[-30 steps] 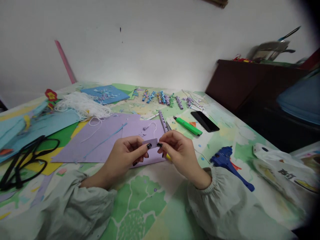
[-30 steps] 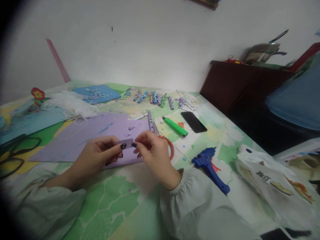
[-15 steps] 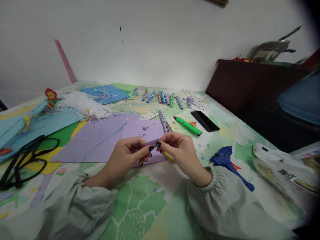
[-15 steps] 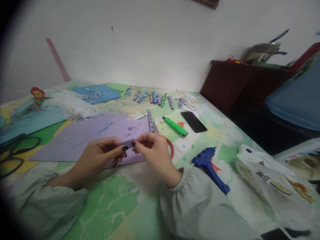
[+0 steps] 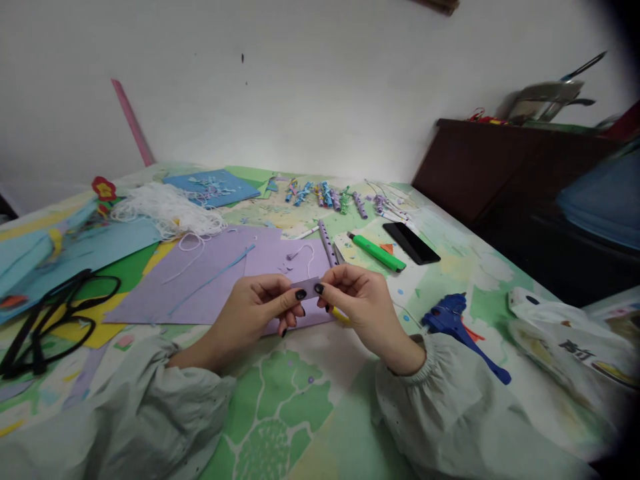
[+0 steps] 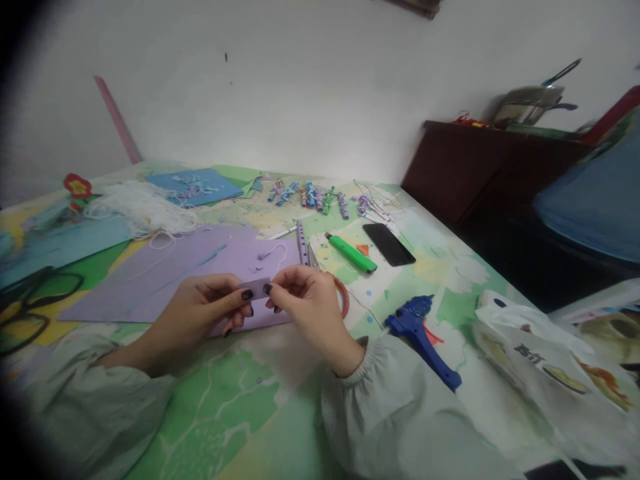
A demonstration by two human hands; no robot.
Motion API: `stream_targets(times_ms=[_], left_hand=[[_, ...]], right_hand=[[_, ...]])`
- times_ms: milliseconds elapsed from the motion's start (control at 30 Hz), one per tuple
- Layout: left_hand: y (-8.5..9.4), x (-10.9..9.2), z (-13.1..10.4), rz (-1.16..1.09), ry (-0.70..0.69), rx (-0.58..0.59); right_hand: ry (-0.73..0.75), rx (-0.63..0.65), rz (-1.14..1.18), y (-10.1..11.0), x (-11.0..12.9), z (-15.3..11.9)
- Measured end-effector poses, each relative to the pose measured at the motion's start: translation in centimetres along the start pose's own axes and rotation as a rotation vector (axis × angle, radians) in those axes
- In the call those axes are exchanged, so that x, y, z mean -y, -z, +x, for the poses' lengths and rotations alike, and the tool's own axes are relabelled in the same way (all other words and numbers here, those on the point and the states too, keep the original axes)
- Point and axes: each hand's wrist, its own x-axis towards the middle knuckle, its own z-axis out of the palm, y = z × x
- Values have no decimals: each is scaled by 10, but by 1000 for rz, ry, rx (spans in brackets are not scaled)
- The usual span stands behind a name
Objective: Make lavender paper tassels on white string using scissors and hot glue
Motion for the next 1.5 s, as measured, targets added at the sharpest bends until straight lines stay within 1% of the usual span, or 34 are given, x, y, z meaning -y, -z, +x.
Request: stream_targets(times_ms=[133,267,433,533,600,700,767,833,900,1000,1200,1333,1400,1433,1500], left_hand=[[-1,-1,-1,-8,-4,-4],[-2,0,-3,-6,1,-31],[-4,0,-6,32,8,-33],[-4,1,-6,127,8,-29],[-4,1,-5,254,-61,-26],[-5,4,-4,510,-223,-24],[-6,6,-4,656,-306,-2],[-7,8,-4,751,-353,25],[-8,9,-5,789,-374,37],[-8,9,-6,756,-373,41],[-8,7,-5,604,-249,92],[-6,5,-6,500,-209,136],[-5,3,-6,411,-181,120],[-4,2,-6,374,-169,95],[-2,2,-5,311,-138,35]], right_hand=[[6,1,-1,-1,-1,0],[-12,10,68,-2,-3,0],[-3,122,95,-5,-8,-1],[14,144,56,-6,-12,-1],[27,133,6,-6,-14,-1],[47,106,-79,-7,-16,-2],[53,75,-123,-7,-17,-2],[40,47,-131,-7,-16,-3],[16,40,-101,-6,-15,-4],[-2,50,-45,-6,-13,-4],[23,13,-35,-4,-16,-5],[-23,49,9,-4,-13,-3],[-37,55,-8,-5,-7,0],[-3,29,-42,-4,-3,-1],[121,-68,-125,-2,6,-8]])
